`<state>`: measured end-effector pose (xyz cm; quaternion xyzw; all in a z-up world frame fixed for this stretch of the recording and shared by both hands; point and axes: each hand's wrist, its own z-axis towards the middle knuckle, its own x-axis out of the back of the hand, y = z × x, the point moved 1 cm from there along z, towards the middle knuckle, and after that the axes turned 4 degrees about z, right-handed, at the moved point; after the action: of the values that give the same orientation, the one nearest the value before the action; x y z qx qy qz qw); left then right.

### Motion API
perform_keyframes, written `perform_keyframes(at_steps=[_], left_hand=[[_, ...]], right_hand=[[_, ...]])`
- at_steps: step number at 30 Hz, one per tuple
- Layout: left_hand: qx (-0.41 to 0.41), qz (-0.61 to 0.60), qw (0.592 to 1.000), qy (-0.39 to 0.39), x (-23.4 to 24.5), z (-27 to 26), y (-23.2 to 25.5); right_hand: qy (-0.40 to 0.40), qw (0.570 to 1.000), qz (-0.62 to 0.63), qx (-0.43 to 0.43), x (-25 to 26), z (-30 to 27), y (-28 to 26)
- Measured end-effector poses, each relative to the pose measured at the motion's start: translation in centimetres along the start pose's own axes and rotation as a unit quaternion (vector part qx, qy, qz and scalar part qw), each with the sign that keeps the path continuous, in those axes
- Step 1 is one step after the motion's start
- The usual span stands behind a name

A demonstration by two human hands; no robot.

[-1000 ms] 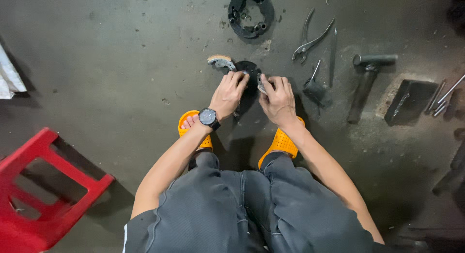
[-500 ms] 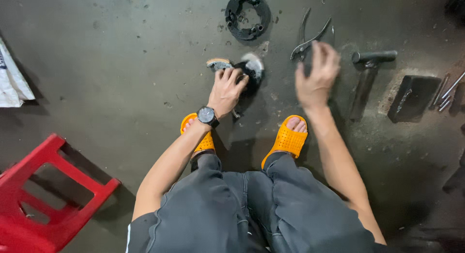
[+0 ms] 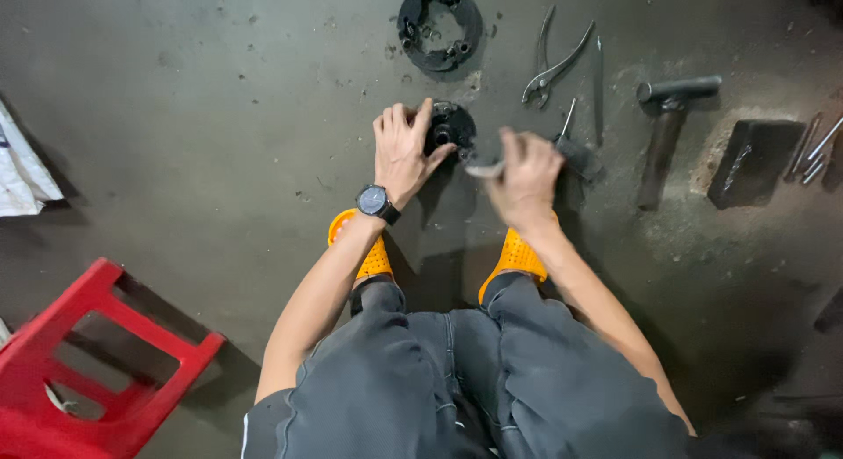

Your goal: The person sits on the floor and uses a hammer and pliers to disassemble a circular mechanical component. They strike the part to separate it, then use pliers to remove smaller pieces and a screwdriver to pry out internal components.

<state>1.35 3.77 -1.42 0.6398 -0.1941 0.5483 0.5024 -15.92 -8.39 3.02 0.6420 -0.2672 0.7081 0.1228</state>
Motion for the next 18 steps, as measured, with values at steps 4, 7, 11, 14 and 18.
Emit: perform_keyframes(at_steps=[4, 7, 11, 14, 18], left_hand=[[0.012, -0.024, 1.000, -0.002, 0.2, 0.2, 0.3], [0.018, -0.022, 1.000, -0.003, 0.2, -0.2, 0.2], [0.060, -0.193, 0.978, 0.061, 2.1, -1.6, -0.2], [0.191, -0.296, 0.935, 0.050, 3.4, -5.5, -0.4], [0.315, -0.668, 0.673, -0.038, 1.9, -9.1, 1.1]], right_hand=[[0.066, 0.983, 0.165, -0.048, 0.2, 0.8, 3.2], [0.022, 0.959, 0.279, -0.042, -0.5, 1.6, 1.2], [-0.016, 0.915, 0.402, 0.013, -2.3, 2.5, 0.6], [-0.032, 0.886, 0.462, -0.022, -2.0, 2.6, 0.9], [-0.053, 0.858, 0.508, -0.060, -2.4, 3.0, 1.2]])
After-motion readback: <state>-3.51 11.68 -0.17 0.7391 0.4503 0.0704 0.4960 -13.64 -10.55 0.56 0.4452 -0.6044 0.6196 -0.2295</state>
